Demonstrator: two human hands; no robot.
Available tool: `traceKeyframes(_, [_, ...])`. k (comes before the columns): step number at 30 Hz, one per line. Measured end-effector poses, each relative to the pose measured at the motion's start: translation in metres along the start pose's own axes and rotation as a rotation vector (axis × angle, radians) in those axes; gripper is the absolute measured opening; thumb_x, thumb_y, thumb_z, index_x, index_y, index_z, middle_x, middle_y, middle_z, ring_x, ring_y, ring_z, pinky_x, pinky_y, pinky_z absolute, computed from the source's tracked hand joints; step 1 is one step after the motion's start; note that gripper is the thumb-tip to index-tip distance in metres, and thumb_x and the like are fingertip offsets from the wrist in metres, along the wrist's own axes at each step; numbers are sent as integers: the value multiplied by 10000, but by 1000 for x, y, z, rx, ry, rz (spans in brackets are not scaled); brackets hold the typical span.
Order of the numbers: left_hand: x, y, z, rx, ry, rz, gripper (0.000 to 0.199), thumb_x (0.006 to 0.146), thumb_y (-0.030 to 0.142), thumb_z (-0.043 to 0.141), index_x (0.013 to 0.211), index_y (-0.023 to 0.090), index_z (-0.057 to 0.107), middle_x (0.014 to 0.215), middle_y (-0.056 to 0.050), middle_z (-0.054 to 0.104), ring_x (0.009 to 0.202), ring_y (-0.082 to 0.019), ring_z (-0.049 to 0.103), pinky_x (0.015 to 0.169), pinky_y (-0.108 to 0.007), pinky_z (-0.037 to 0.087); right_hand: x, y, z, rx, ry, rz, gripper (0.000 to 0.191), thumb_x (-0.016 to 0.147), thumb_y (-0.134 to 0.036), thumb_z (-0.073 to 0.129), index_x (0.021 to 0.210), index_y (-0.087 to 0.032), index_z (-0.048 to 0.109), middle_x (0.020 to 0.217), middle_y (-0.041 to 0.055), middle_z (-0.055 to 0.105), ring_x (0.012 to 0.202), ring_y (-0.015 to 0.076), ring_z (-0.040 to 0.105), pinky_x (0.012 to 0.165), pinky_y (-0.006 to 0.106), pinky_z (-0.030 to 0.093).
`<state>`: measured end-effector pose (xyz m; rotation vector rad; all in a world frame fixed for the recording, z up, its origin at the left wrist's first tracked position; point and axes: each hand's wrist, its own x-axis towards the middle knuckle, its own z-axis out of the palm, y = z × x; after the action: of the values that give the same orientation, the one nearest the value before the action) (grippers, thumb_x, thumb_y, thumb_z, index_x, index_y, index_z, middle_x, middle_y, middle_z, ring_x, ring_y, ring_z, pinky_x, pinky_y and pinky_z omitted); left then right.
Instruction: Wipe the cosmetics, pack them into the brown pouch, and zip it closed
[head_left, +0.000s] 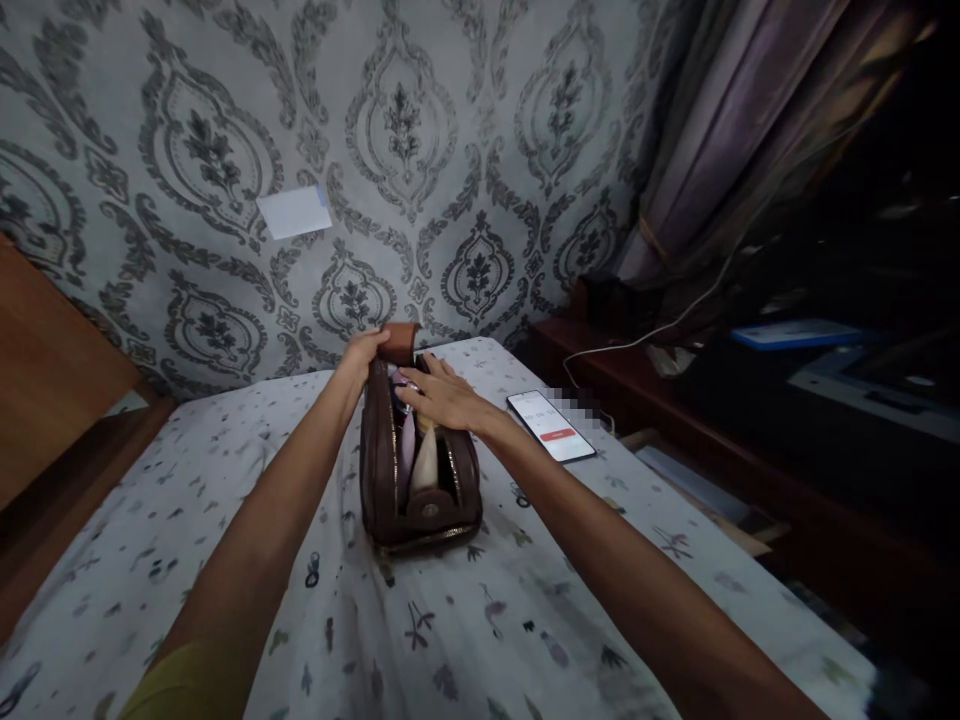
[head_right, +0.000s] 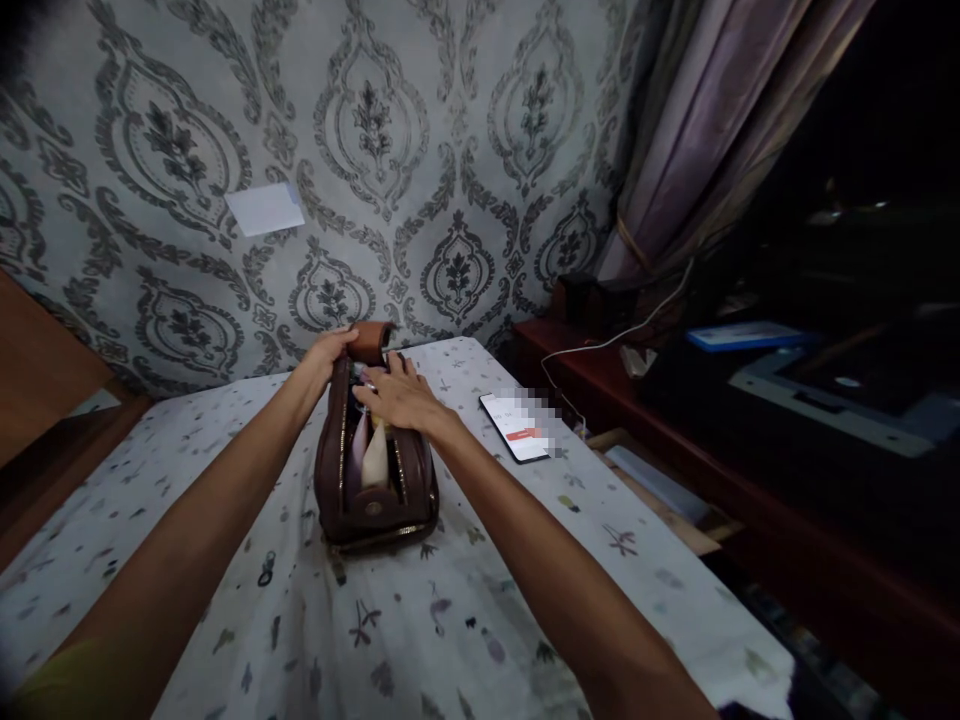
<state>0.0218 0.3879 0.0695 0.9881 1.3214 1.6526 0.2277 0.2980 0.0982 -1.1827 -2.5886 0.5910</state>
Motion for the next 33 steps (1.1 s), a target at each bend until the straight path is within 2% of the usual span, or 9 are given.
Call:
traceKeyframes(3, [-10, 2, -2, -27, 18, 52, 369, 511, 276, 860, 799, 195, 644, 697, 41, 708, 622, -129, 629, 655, -244, 497, 3, 4, 4, 19, 31, -36, 574, 1031, -532, 396, 1522, -248, 482, 1646, 131, 321, 1562, 405, 192, 1217, 579, 268])
traceKeyframes(7, [-22, 2, -3, -19, 25, 101, 389, 490, 322, 879, 778, 184, 659, 715, 13, 722, 671, -155, 656, 693, -262, 514, 8, 9, 9, 42, 63, -82, 551, 1020, -526, 420, 1482, -249, 534, 1587, 113, 426, 1543, 385, 236, 1221, 573, 263])
traceKeyframes(12, [-23, -1, 0, -3, 68, 127, 423, 460, 303, 904, 814, 169, 717, 800, -25, 768, 788, -204, 697, 817, -319, 539, 10, 9, 9, 37, 64, -96, 546, 1013, -532, 426, 1456, -247, 569, 1556, 100, 485, 1526, 354, 281, 1234, 553, 251])
traceKeyframes(16, [-19, -2, -1, -8, 131, 127, 387, 540, 286, 874, 878, 185, 717, 879, -19, 782, 874, -201, 711, 897, -339, 535, 9, 5, 7, 55, 52, -66, 678, 1010, -592, 390, 1574, -217, 409, 1641, 124, 378, 1565, 347, 215, 1253, 525, 231])
traceKeyframes(18, [-19, -2, -2, -14, 139, 133, 348, 579, 278, 851, 885, 184, 715, 898, -22, 784, 875, -192, 713, 898, -333, 539, 8, 2, 5, 64, 31, -43, 728, 1028, -585, 328, 1622, -166, 294, 1683, 152, 287, 1589, 346, 133, 1258, 520, 218])
traceKeyframes(20, [-21, -2, -5, -20, 138, 142, 310, 599, 278, 838, 865, 180, 713, 882, -23, 781, 853, -182, 712, 881, -320, 545, 8, -1, 3, 59, 0, -20, 737, 1037, -572, 291, 1630, -137, 258, 1703, 168, 224, 1595, 358, 83, 1259, 541, 198])
traceKeyframes(23, [-25, 0, -7, -26, 117, 157, 304, 593, 303, 841, 835, 177, 706, 830, -16, 774, 810, -179, 706, 833, -308, 552, 10, -5, -2, 26, -36, 5, 700, 1026, -582, 313, 1601, -185, 352, 1715, 143, 196, 1590, 399, 58, 1241, 630, 160])
traceKeyframes(27, [-34, 5, -7, -24, 55, 197, 324, 559, 338, 835, 803, 176, 696, 776, 0, 757, 754, -172, 693, 789, -293, 551, 12, -11, -7, -35, -56, -2, 527, 1033, -480, 353, 1442, -241, 585, 1689, 104, 296, 1580, 404, 127, 1215, 674, 177])
traceKeyframes(33, [-53, 16, -3, 24, 16, 271, 388, 545, 336, 822, 881, 183, 702, 867, -11, 776, 834, -194, 699, 845, -315, 548, 12, -14, -7, -82, -41, -12, 496, 1043, -430, 338, 1436, -241, 576, 1671, 131, 325, 1569, 402, 175, 1179, 680, 255])
